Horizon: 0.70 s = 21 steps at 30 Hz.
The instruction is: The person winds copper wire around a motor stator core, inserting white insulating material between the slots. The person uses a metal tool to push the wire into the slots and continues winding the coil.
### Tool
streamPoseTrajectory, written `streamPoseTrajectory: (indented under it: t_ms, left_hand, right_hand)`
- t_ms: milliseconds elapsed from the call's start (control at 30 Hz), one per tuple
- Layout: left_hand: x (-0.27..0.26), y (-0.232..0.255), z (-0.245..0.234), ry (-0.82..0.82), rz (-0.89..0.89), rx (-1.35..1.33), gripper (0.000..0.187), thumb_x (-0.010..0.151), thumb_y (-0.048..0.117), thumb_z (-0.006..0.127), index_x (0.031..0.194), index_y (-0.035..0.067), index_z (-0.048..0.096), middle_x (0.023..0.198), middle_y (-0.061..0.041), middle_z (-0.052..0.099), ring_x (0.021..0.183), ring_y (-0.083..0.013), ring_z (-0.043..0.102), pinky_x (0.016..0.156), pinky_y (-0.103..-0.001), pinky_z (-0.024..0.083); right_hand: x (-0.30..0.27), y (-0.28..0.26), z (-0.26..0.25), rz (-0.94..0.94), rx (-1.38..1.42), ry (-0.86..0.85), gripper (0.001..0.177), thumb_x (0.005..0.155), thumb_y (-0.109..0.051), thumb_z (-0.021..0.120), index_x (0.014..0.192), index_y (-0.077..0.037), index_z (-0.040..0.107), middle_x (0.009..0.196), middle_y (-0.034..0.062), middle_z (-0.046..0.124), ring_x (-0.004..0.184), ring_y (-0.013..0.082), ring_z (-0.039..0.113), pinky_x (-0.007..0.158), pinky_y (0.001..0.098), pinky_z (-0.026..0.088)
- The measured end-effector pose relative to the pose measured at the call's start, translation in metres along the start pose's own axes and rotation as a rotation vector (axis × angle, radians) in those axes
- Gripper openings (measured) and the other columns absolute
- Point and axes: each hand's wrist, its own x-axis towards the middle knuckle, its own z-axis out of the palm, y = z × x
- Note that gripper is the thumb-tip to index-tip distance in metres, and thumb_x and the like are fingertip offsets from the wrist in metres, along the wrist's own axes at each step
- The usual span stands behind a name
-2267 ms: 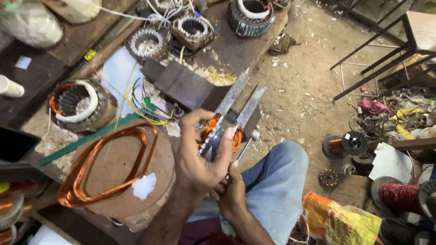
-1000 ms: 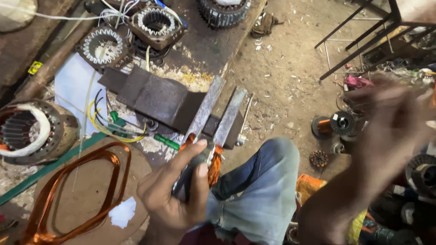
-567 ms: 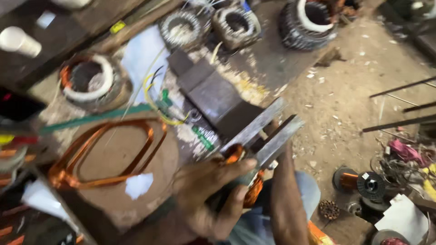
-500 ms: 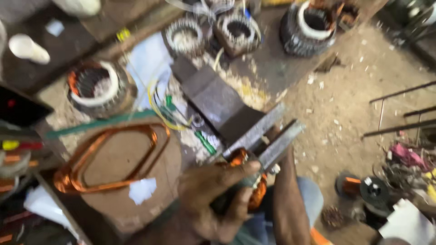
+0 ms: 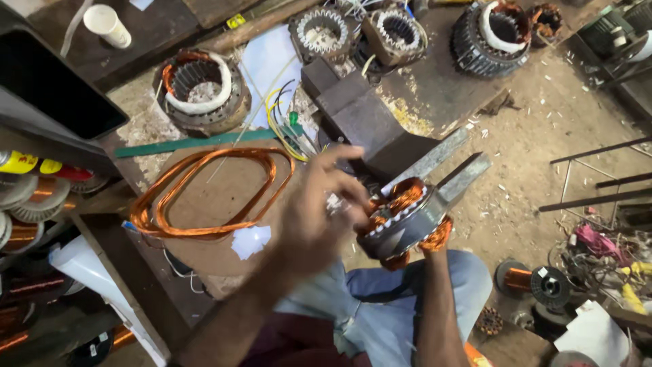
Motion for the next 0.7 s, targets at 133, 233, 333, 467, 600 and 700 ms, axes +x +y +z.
streamPoseTrajectory:
  t_ms: [133, 233, 333, 467, 600, 700]
  left_hand:
    - [0.016, -0.031, -0.054, -0.060, -0.283, 0.463, 0.019, 0.099, 0.019, 0.065, 0.112, 0.006, 0.070, 0.087, -0.010, 0.070, 0.072, -0.0211, 0.066, 0.064, -0.037, 0.051]
    - [0.010, -0.043, -0.080, -0.100, 0.034, 0.727, 0.013, 0.103, 0.013, 0.062, 0.112, 0.006, 0.069, 0.100, -0.011, 0.071, 0.091, -0.0324, 0.067, 0.079, -0.043, 0.052]
    - [-0.009, -0.044, -0.081, -0.123, -0.020, 0.669, 0.014, 0.099, 0.014, 0.064, 0.108, 0.006, 0.069, 0.096, -0.013, 0.071, 0.087, -0.0348, 0.068, 0.073, -0.044, 0.052]
    - [-0.053, -0.039, -0.045, -0.100, -0.108, 0.452, 0.018, 0.106, 0.023, 0.063, 0.118, 0.011, 0.068, 0.108, -0.008, 0.071, 0.097, -0.0271, 0.070, 0.083, -0.038, 0.056]
    - [-0.075, -0.040, -0.011, -0.098, -0.196, 0.081, 0.067, 0.093, 0.050, 0.071, 0.137, 0.005, 0.049, 0.118, -0.009, 0.065, 0.096, -0.0213, 0.066, 0.087, -0.034, 0.057]
    - [-0.072, -0.044, -0.002, -0.120, -0.037, -0.198, 0.087, 0.092, 0.057, 0.076, 0.148, 0.005, 0.035, 0.143, -0.017, 0.056, 0.116, -0.0233, 0.062, 0.102, -0.035, 0.055]
  right_hand:
    - [-0.065, 0.009, -0.006, -0.125, -0.582, -0.007, 0.035, 0.093, -0.003, 0.061, 0.127, 0.004, 0.061, 0.116, 0.0157, 0.071, 0.105, 0.0290, 0.069, 0.089, 0.0377, 0.054]
    - [-0.111, -0.010, 0.011, 0.098, -0.730, -0.179, 0.017, 0.088, -0.002, 0.062, 0.099, 0.000, 0.075, 0.088, 0.0116, 0.079, 0.082, 0.0191, 0.077, 0.077, 0.0324, 0.060]
    - [-0.126, -0.044, 0.054, 0.386, -0.680, -0.087, 0.017, 0.097, -0.016, 0.068, 0.106, -0.003, 0.077, 0.078, 0.0147, 0.076, 0.071, 0.0226, 0.073, 0.067, 0.0368, 0.056]
    - [-0.121, -0.096, 0.111, -0.212, -0.609, 0.011, 0.014, 0.097, -0.013, 0.069, 0.103, -0.002, 0.073, 0.097, 0.0121, 0.078, 0.082, 0.0224, 0.074, 0.073, 0.0341, 0.056]
    - [-0.078, -0.134, 0.152, -0.421, -0.788, 0.001, 0.046, 0.086, -0.009, 0.073, 0.128, 0.005, 0.061, 0.120, 0.0234, 0.066, 0.109, 0.0352, 0.063, 0.087, 0.0423, 0.050]
    - [-0.054, -0.142, 0.172, -0.137, -0.847, -0.198, 0.021, 0.099, -0.003, 0.065, 0.119, -0.007, 0.065, 0.111, 0.0135, 0.066, 0.106, 0.0262, 0.064, 0.092, 0.0373, 0.052]
